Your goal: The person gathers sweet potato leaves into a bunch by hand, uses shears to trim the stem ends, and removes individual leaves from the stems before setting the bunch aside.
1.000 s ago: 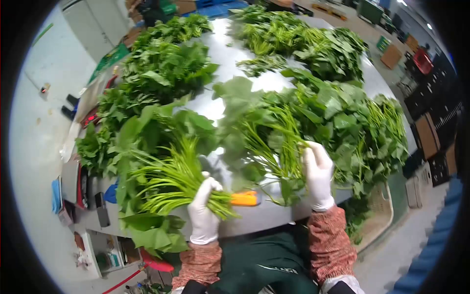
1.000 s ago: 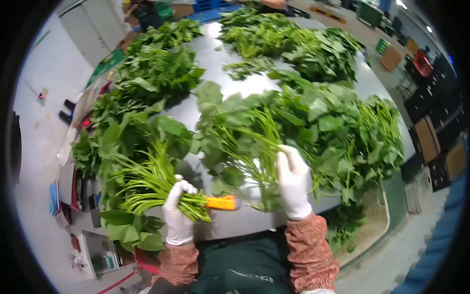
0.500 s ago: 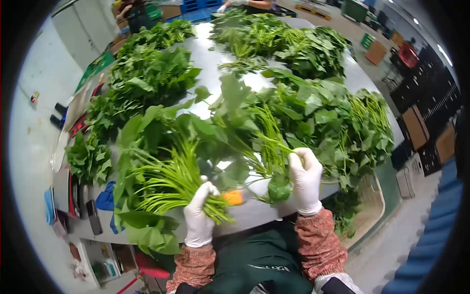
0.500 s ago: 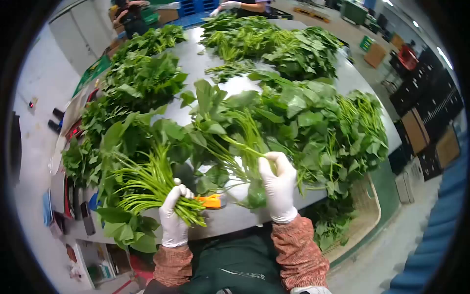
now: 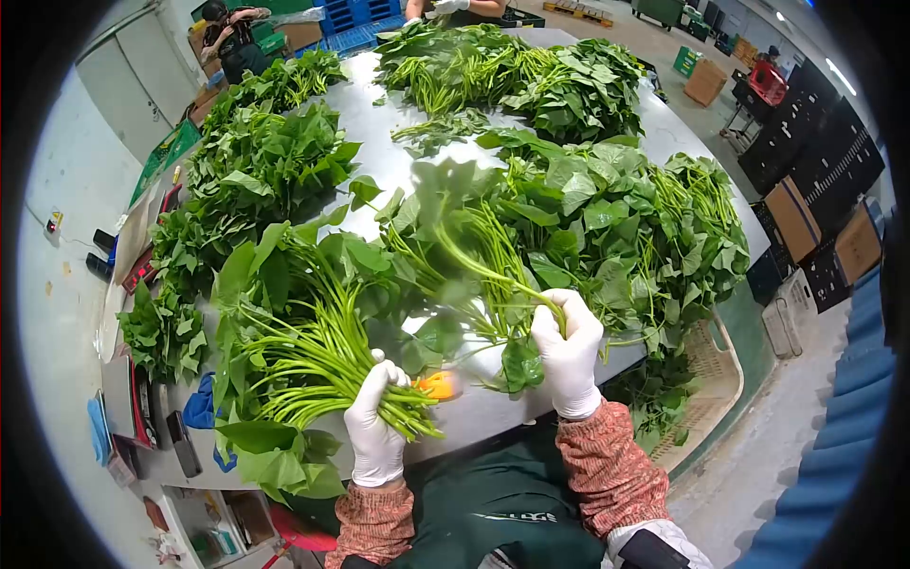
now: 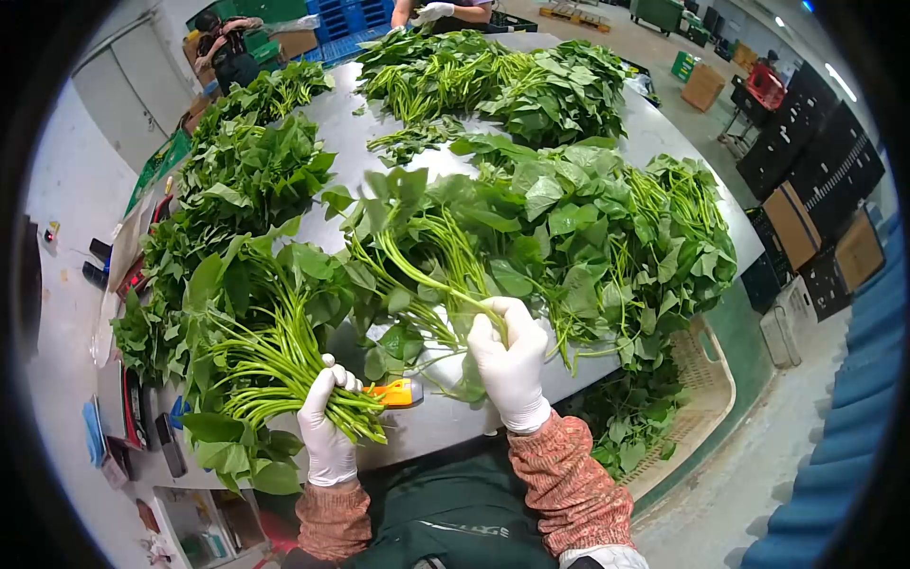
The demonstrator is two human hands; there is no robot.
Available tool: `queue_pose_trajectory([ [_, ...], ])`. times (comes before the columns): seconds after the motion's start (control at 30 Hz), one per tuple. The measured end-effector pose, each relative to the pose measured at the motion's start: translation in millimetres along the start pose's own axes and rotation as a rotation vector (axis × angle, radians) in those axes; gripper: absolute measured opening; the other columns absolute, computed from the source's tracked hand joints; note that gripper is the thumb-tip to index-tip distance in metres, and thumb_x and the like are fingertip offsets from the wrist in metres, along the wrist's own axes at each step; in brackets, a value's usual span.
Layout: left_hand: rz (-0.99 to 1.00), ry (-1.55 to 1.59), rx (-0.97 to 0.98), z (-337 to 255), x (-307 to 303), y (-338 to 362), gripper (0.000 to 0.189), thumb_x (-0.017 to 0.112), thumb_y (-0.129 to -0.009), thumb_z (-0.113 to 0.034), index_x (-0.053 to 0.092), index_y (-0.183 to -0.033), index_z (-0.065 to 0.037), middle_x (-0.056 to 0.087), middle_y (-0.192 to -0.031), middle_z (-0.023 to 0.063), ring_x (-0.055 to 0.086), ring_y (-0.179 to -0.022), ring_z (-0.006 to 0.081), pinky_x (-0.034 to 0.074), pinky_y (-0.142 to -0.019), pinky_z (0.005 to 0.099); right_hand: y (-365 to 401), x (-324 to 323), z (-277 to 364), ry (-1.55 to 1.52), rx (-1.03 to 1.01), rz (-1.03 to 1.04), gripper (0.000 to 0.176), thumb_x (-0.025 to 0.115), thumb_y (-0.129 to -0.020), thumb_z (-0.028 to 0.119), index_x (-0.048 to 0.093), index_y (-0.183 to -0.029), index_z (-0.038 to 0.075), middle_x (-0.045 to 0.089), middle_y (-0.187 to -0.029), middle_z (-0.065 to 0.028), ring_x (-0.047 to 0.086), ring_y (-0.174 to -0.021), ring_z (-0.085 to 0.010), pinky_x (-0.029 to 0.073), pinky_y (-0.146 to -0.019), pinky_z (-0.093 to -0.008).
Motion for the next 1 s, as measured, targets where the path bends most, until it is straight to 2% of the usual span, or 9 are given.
queue_pose_trajectory([
  [0.2,0.019,0.012,-0.028,2.2,1.1,1.0,0.024,0.055,-0.091,-0.008,0.049,-0.113,-0.002,0.049,-0.082,0.0036,0.047,-0.076,0.0166,0.041,-0.075,0.0308,13.7,8.7,17.7,0.316,-0.276,-0.087,0.012,0.056,-0.083,0.000,0.057,-0.094,-0.002,0.057,-0.065,-0.0063,0.050,-0.049,-0.0081,0.042,-0.047,-0.0245],
  [0.27,0.029,0.017,-0.055,4.3,1.7,1.6,0.024,0.054,-0.091,-0.007,0.048,-0.113,-0.001,0.049,-0.081,0.0036,0.046,-0.076,0.0170,0.040,-0.076,0.0315,23.4,18.1,21.9,0.507,-0.676,-0.037,0.022,0.064,-0.074,0.001,0.060,-0.096,0.002,0.062,-0.074,-0.0092,0.057,-0.054,-0.0222,0.046,-0.048,-0.0321],
  [0.37,0.022,-0.067,-0.044,-0.5,6.2,8.1,0.024,0.054,-0.091,-0.007,0.048,-0.113,0.001,0.055,-0.087,0.0070,0.052,-0.079,0.0183,0.045,-0.076,0.0316,41.8,51.2,33.9,0.731,-0.933,0.369,0.034,0.070,-0.069,0.014,0.063,-0.101,0.007,0.056,-0.067,-0.0026,0.055,-0.054,-0.0201,0.042,-0.049,-0.0320],
  [0.47,0.016,0.068,-0.099,4.5,11.1,13.7,0.028,0.059,-0.090,-0.007,0.052,-0.115,0.003,0.061,-0.088,0.0101,0.060,-0.084,0.0192,0.050,-0.080,0.0321,59.1,67.0,33.6,0.637,-1.004,0.498,0.037,0.070,-0.065,0.009,0.063,-0.102,0.005,0.056,-0.069,-0.0031,0.055,-0.056,-0.0205,0.043,-0.051,-0.0330],
  [0.5,0.118,0.157,-0.151,5.8,9.7,12.0,0.029,0.063,-0.088,-0.001,0.056,-0.116,-0.001,0.062,-0.101,0.0073,0.061,-0.094,0.0170,0.050,-0.086,0.0311,63.7,69.2,29.4,0.737,-1.049,0.515,0.039,0.070,-0.063,0.012,0.063,-0.100,0.005,0.054,-0.067,-0.0032,0.054,-0.056,-0.0196,0.043,-0.051,-0.0317],
  [0.63,0.027,-0.044,-0.078,5.6,10.2,11.9,0.030,0.062,-0.083,0.000,0.054,-0.113,0.001,0.060,-0.092,0.0060,0.058,-0.087,0.0165,0.049,-0.080,0.0297,61.1,72.4,25.6,0.684,-1.036,0.589,0.038,0.070,-0.062,0.013,0.061,-0.098,0.003,0.050,-0.062,-0.0022,0.054,-0.055,-0.0194,0.042,-0.049,-0.0323],
  [0.77,0.010,-0.112,-0.071,-3.7,19.2,14.4,0.032,0.057,-0.083,-0.003,0.047,-0.113,0.003,0.055,-0.080,0.0076,0.053,-0.075,0.0173,0.045,-0.075,0.0304,54.8,50.7,19.3,0.825,-0.752,0.691,0.028,0.067,-0.065,0.008,0.061,-0.093,0.003,0.055,-0.065,-0.0083,0.056,-0.055,-0.0267,0.044,-0.051,-0.0360],
  [0.97,0.075,0.044,0.023,-12.4,-1.9,-8.9,0.025,0.057,-0.088,-0.007,0.049,-0.111,-0.002,0.049,-0.081,0.0030,0.044,-0.075,0.0154,0.039,-0.075,0.0309,23.7,-75.6,36.8,1.017,-0.573,0.222,0.020,0.055,-0.073,-0.004,0.061,-0.093,0.000,0.061,-0.071,-0.0139,0.058,-0.053,-0.0289,0.046,-0.053,-0.0364],
  [1.0,0.074,0.063,0.007,-8.8,-3.0,-11.1,0.025,0.057,-0.088,-0.008,0.049,-0.111,-0.002,0.049,-0.082,0.0030,0.044,-0.075,0.0156,0.039,-0.075,0.0313,19.6,-105.8,29.4,1.078,-0.322,0.162,0.016,0.054,-0.078,-0.005,0.060,-0.093,-0.001,0.061,-0.070,-0.0160,0.059,-0.054,-0.0291,0.045,-0.052,-0.0361],
])
Point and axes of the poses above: each hand's wrist, its own y-axis away from the middle knuckle, its own x-axis out of the palm, z = x × y, the point moved 5 cm from there along -y, towards the middle knuckle
